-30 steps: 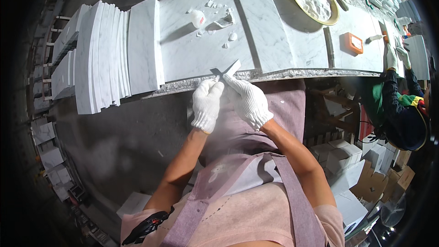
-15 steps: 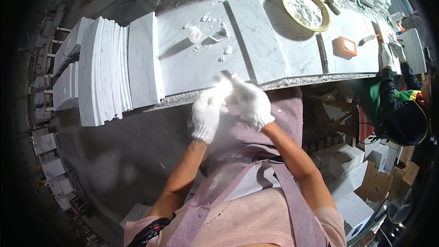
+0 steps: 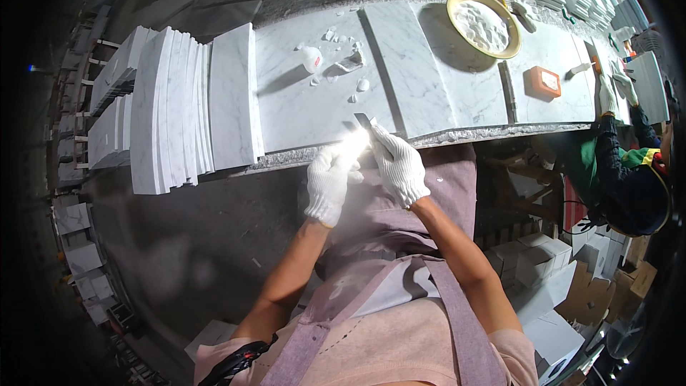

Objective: The person repeatedly picks white rectangular tiles from a stack, uses a small metal scraper to trim edges and corners, and places the trimmed tiles back on the stack. The person also occasionally wipes the work surface with a cloth.

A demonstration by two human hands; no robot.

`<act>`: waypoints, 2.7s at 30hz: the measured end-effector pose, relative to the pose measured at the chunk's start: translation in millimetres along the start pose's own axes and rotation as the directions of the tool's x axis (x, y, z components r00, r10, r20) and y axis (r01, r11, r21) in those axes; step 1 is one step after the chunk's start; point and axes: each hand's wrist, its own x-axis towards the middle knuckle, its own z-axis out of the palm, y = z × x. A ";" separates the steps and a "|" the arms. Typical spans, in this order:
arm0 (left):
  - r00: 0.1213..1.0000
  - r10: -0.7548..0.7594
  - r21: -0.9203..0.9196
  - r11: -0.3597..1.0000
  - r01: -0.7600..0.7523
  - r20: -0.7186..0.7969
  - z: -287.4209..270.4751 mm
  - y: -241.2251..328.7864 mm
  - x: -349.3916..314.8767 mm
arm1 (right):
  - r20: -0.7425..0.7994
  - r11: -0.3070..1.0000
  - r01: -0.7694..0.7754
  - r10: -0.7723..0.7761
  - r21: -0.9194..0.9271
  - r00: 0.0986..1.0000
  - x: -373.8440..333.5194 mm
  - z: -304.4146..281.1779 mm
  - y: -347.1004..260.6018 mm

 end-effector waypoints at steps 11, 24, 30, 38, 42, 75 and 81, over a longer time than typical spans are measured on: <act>0.999 -0.025 -0.019 1.000 0.025 0.021 -0.7 -2.0 1.1 | 0.105 0.994 0.050 -0.060 0.102 0.993 -5.5 4.3 11.1; 0.437 0.836 0.808 -0.012 -0.589 0.331 -11.4 2.2 5.3 | -0.045 0.943 -0.091 0.111 0.322 0.993 0.4 -25.7 8.0; 0.424 0.805 0.811 -0.116 -0.573 0.415 -15.0 -2.6 6.7 | 0.137 0.938 0.317 -0.299 -0.137 0.944 -5.9 -25.5 -2.5; 0.442 0.799 0.829 -0.123 -0.545 0.408 -16.8 -27.7 7.7 | 0.279 0.883 0.403 -0.335 -0.241 0.900 -7.5 -30.8 6.5; 0.424 0.768 0.816 -0.213 -0.537 0.480 -22.3 -29.7 0.1 | 0.205 0.906 0.246 -0.183 -0.345 0.961 0.3 -37.9 2.9; 0.621 0.723 0.879 0.039 -0.474 0.303 -18.8 -39.2 -15.9 | 0.286 0.969 -0.062 -0.010 0.241 0.958 -34.1 -35.0 34.2; 0.579 0.805 0.594 0.403 -0.696 0.132 -4.6 -2.0 -41.9 | 0.048 0.888 -0.043 0.024 0.458 0.999 -57.7 -42.2 -1.6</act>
